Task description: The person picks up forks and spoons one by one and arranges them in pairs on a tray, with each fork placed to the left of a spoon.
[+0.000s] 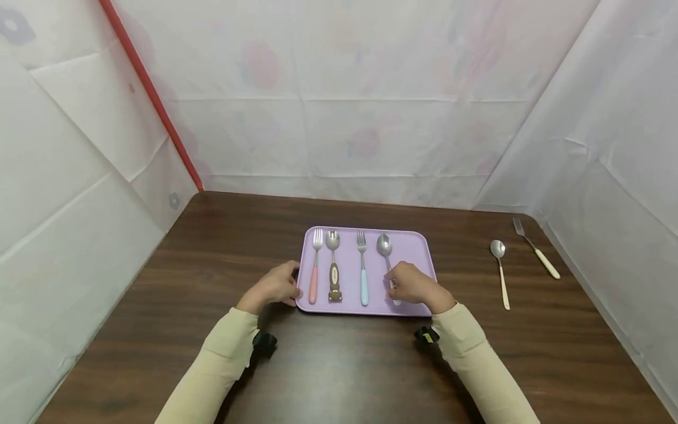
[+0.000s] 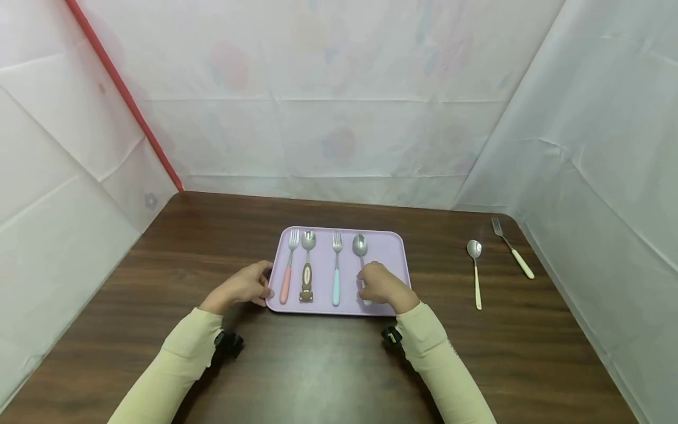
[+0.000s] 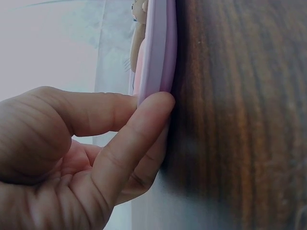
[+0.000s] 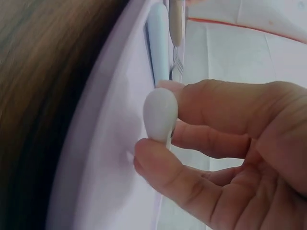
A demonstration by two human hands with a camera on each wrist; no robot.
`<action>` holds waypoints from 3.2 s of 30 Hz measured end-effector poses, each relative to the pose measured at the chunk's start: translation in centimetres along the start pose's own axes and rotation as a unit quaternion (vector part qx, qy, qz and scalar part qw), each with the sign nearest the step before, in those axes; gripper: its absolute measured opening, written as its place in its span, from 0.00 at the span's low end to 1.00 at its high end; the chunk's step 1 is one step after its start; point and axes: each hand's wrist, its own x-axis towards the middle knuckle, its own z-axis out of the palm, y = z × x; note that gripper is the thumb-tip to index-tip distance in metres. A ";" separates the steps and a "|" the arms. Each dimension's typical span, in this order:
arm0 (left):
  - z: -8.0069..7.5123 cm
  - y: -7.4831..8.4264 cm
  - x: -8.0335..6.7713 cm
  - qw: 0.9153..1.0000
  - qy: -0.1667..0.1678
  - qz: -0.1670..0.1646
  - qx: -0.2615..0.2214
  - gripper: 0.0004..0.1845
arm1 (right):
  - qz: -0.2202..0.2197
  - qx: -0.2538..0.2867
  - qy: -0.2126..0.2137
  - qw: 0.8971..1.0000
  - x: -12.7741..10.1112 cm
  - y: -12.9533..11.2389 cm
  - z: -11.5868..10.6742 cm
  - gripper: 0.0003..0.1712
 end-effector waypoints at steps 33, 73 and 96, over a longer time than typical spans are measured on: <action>0.2 0.0 -0.3 1.000 0.002 0.008 -0.012 0.35 | 0.011 -0.035 0.003 0.999 1.5 -0.7 1.4 0.04; 0.0 -0.1 0.1 1.000 -0.003 0.001 0.001 0.35 | 0.043 -0.037 0.026 0.998 1.8 -0.8 1.9 0.12; 0.3 -0.1 -0.2 1.000 0.007 -0.001 0.004 0.35 | 0.092 -0.107 -0.008 0.990 1.2 -2.4 0.7 0.35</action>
